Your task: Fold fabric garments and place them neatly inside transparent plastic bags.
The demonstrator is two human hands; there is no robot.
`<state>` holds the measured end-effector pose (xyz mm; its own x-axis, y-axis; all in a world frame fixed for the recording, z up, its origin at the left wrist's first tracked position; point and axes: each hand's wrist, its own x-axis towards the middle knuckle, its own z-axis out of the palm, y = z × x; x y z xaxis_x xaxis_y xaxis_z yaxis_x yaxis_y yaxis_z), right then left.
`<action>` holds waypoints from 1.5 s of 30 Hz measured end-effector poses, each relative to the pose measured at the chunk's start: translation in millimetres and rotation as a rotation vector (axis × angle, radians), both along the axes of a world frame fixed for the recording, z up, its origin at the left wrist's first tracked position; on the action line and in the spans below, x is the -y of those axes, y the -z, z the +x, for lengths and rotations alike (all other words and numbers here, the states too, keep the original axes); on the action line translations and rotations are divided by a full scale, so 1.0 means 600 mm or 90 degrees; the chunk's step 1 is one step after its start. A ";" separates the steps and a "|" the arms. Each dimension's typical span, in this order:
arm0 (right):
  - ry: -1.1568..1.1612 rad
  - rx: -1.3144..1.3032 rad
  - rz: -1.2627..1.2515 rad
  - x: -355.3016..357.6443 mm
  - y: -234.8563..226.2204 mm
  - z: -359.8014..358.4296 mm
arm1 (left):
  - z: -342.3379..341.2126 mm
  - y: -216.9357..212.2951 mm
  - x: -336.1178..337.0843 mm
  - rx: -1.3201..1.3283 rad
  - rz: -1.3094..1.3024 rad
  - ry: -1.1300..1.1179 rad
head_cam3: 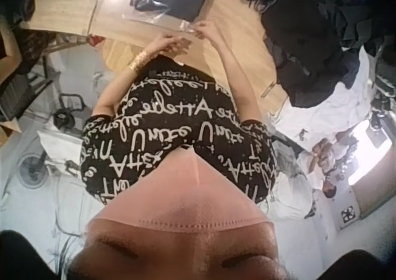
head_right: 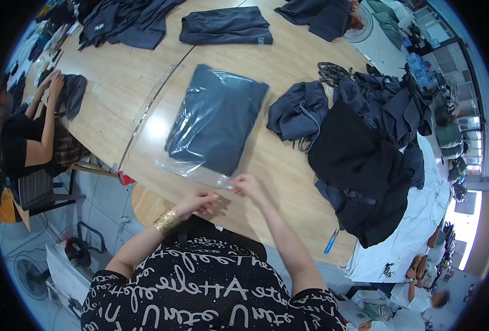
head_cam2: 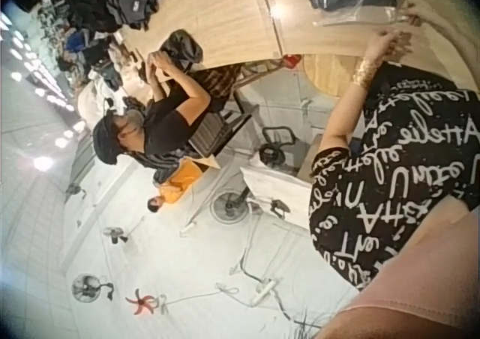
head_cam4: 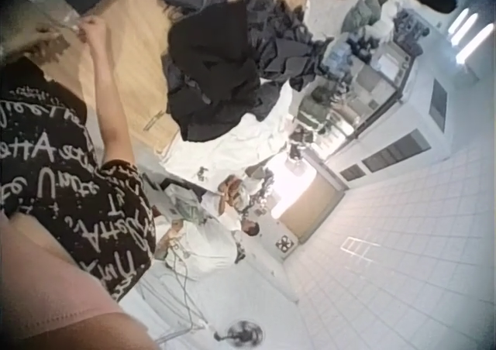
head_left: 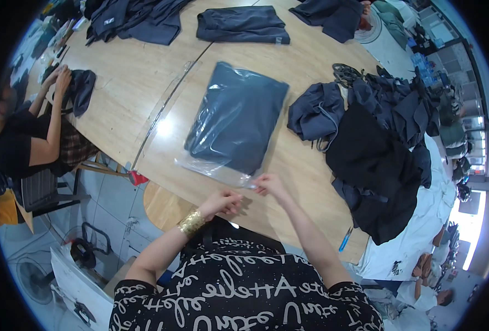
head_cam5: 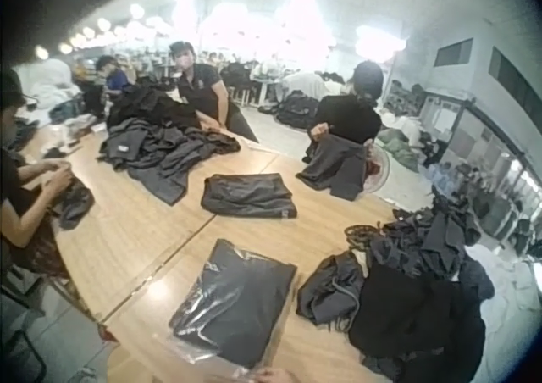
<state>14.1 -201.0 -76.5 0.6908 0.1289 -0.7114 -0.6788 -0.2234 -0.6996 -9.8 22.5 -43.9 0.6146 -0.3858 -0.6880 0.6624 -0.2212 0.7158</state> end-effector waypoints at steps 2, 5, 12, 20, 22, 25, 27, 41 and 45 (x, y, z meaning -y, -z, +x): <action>-0.008 -0.021 0.011 -0.049 0.000 -0.031 | -0.008 -0.003 0.015 -0.336 -0.202 -0.156; -0.180 0.214 -0.191 -0.094 -0.003 -0.058 | -0.031 0.060 -0.001 -0.307 -0.229 -0.193; -0.204 0.270 -0.190 -0.087 0.007 -0.073 | -0.065 0.080 0.010 -0.063 -0.241 -0.360; -0.273 0.095 -0.150 0.042 -0.029 -0.095 | 0.005 0.121 -0.215 0.214 -0.039 -0.552; -0.366 0.012 -0.078 0.051 -0.048 -0.087 | 0.002 0.116 -0.234 0.177 0.056 -0.398; -0.214 0.135 -0.090 0.065 -0.081 -0.034 | 0.050 0.108 -0.226 0.442 0.241 -0.417; 0.070 0.120 -0.061 0.050 -0.089 0.017 | 0.096 0.095 -0.184 0.426 0.224 -0.380; 0.489 0.443 -0.052 0.230 -0.289 -0.123 | 0.086 -0.004 0.092 0.093 -0.132 0.042; 0.901 0.457 -0.187 0.398 -0.427 -0.284 | 0.094 0.000 0.184 0.170 -0.075 0.073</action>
<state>-156.0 -440.0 179.9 0.3157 -0.9447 -0.0887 -0.0149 0.0885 -0.9960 46.3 -88.0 -43.9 0.7148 -0.5310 -0.4551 0.4235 -0.1892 0.8859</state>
